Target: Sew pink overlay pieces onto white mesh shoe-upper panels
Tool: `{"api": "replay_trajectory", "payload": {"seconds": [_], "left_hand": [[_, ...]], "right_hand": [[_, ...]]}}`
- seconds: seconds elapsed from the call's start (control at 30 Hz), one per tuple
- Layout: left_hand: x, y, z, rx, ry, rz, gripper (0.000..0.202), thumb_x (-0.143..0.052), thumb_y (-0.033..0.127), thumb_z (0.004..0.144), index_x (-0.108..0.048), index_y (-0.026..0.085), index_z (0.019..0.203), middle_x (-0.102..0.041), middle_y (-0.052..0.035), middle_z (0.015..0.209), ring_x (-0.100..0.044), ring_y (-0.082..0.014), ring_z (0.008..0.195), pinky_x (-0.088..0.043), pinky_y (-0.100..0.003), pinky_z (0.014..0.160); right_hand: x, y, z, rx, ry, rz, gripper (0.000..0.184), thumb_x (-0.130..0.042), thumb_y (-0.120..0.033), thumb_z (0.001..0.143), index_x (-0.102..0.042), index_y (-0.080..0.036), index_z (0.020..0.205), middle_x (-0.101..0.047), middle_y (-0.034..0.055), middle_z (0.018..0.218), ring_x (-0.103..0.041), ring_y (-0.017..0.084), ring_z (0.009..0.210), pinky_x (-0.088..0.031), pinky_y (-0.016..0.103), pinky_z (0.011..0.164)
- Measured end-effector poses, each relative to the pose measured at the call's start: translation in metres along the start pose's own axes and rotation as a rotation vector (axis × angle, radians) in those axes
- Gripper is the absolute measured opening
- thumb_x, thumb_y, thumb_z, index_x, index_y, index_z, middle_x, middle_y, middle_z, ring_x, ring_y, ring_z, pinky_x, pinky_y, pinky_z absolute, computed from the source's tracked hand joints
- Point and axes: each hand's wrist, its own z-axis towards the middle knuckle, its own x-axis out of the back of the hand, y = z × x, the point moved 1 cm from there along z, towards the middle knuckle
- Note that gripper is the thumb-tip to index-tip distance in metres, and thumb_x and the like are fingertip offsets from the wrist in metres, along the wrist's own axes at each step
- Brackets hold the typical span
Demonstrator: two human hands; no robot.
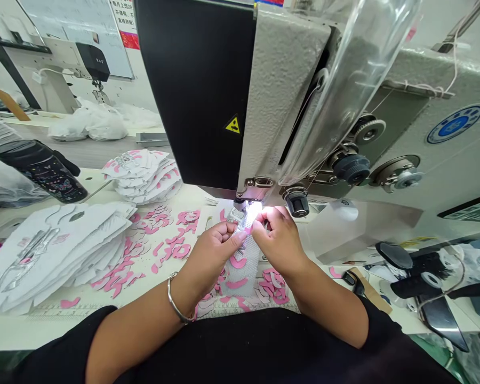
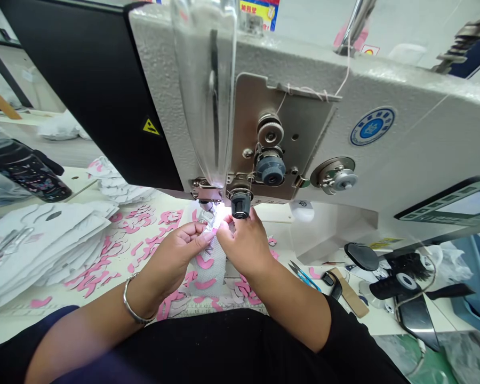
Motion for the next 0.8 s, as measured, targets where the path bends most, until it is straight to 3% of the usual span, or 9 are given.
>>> {"api": "replay_trajectory", "payload": {"seconds": [0.23,0.57,0.8], "left_hand": [[-0.0024,-0.0009,-0.0009,-0.006,0.002,0.009,0.031,-0.071,0.047,0.08,-0.066,0.019,0.091,-0.063,-0.0017,0.079,-0.055,-0.0138,0.068,-0.044,-0.023,0.059],[-0.0034,-0.0038,0.0019,-0.025,0.032,0.026,0.031,-0.068,0.048,0.082,-0.064,0.018,0.086,-0.055,0.0011,0.069,-0.046,-0.0103,0.06,-0.039,-0.02,0.053],[-0.0025,-0.0073,0.0037,-0.042,0.063,0.094,0.031,-0.065,0.049,0.084,-0.063,0.018,0.084,-0.054,0.0011,0.066,-0.044,-0.0101,0.056,-0.037,-0.02,0.049]], "right_hand": [[-0.0011,0.0002,-0.0001,-0.031,-0.019,0.011,0.005,-0.05,-0.025,0.078,-0.054,-0.022,0.077,-0.056,0.0055,0.086,-0.057,0.024,0.082,-0.048,0.037,0.067],[-0.0001,0.0013,-0.0028,-0.021,-0.039,0.056,0.005,-0.051,-0.027,0.078,-0.052,-0.022,0.075,-0.054,0.0024,0.084,-0.055,0.021,0.079,-0.046,0.037,0.074],[0.0004,0.0035,-0.0037,-0.001,-0.057,0.082,0.004,-0.052,-0.026,0.076,-0.052,-0.022,0.076,-0.053,0.0023,0.087,-0.052,0.018,0.073,-0.045,0.035,0.071]]}}
